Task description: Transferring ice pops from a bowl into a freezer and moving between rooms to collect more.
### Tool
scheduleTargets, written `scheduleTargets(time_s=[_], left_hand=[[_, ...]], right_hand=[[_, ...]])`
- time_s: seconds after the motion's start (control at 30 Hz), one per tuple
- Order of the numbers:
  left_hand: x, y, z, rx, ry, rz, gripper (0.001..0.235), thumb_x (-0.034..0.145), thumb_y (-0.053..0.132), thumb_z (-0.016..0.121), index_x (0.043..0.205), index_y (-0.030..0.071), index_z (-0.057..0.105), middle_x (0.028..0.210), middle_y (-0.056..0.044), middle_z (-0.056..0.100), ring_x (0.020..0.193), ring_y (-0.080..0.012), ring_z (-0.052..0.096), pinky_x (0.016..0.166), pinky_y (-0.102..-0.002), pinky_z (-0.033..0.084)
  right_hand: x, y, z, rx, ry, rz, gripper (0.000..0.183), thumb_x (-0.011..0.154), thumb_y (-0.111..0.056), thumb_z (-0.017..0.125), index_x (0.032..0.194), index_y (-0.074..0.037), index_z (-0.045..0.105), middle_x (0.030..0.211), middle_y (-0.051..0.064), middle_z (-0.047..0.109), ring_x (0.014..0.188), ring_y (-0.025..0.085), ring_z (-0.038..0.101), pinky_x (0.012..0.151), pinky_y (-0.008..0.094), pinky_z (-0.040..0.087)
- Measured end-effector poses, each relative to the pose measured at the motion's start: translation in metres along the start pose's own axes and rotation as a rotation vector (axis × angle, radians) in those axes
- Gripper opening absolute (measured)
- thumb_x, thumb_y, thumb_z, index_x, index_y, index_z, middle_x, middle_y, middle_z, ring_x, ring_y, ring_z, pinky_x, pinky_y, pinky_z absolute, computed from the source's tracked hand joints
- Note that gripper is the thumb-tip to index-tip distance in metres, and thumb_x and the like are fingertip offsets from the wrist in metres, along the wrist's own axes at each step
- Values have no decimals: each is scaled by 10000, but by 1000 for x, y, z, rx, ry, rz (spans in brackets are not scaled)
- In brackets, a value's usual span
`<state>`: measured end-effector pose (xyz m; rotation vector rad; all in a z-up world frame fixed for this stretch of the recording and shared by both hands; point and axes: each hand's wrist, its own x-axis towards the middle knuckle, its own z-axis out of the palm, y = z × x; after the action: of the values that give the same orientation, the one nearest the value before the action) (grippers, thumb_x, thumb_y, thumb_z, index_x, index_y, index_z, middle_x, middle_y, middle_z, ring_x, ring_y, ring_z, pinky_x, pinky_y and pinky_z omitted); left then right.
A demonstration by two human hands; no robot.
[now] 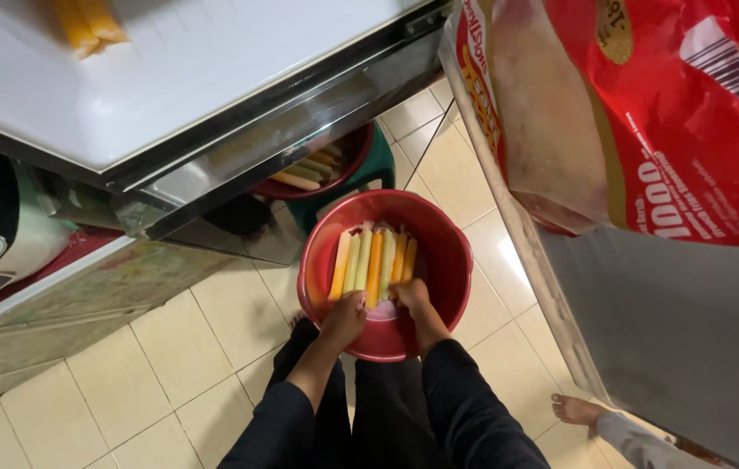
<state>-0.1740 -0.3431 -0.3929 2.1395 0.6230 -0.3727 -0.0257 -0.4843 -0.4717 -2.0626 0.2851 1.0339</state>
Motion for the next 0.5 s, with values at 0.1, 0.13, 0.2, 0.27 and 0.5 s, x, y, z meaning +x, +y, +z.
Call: scheduleTargets(time_s=[0.1, 0.13, 0.2, 0.27, 0.5], left_hand=[[-6, 11, -6, -100, 16, -30, 448, 932, 214, 552, 1375, 162, 599, 1379, -171, 615, 1225, -354, 644, 1022, -478, 545], [-2, 6, 0, -75, 12, -44, 445, 933, 241, 559, 1371, 183, 606, 1359, -158, 628, 1214, -339, 654, 1014, -469, 552], [3, 0, 8, -52, 3, -60, 442, 933, 267, 567, 1368, 204, 613, 1339, -144, 640, 1203, -325, 664, 1006, -460, 559], [6, -3, 12, -62, 14, -88, 433, 933, 272, 560, 1358, 228, 632, 1295, -131, 676, 1181, -302, 682, 996, -443, 566], [-3, 34, 3, -501, 70, -104, 246, 922, 367, 580, 926, 218, 776, 806, 1, 737, 873, -164, 703, 870, -335, 544]], right_hand=[[-8, -7, -1, -31, 22, -3, 482, 753, -241, 822, 1091, 68, 671, 681, 161, 694, 500, 266, 707, 600, 364, 573], [-13, -14, -3, -25, 42, -5, 504, 759, -232, 824, 1131, 70, 669, 737, 173, 695, 534, 284, 715, 592, 373, 577], [-25, -23, -6, -20, 63, -2, 527, 764, -223, 827, 1170, 73, 666, 793, 186, 697, 569, 302, 724, 585, 382, 581], [-36, -28, -9, 119, 30, -4, 445, 811, -231, 801, 1094, 80, 656, 685, 151, 635, 450, 234, 623, 516, 328, 531], [-181, -101, -44, 426, -216, -10, 448, 919, -151, 742, 1252, 93, 568, 976, 146, 579, 779, 212, 631, 721, 300, 560]])
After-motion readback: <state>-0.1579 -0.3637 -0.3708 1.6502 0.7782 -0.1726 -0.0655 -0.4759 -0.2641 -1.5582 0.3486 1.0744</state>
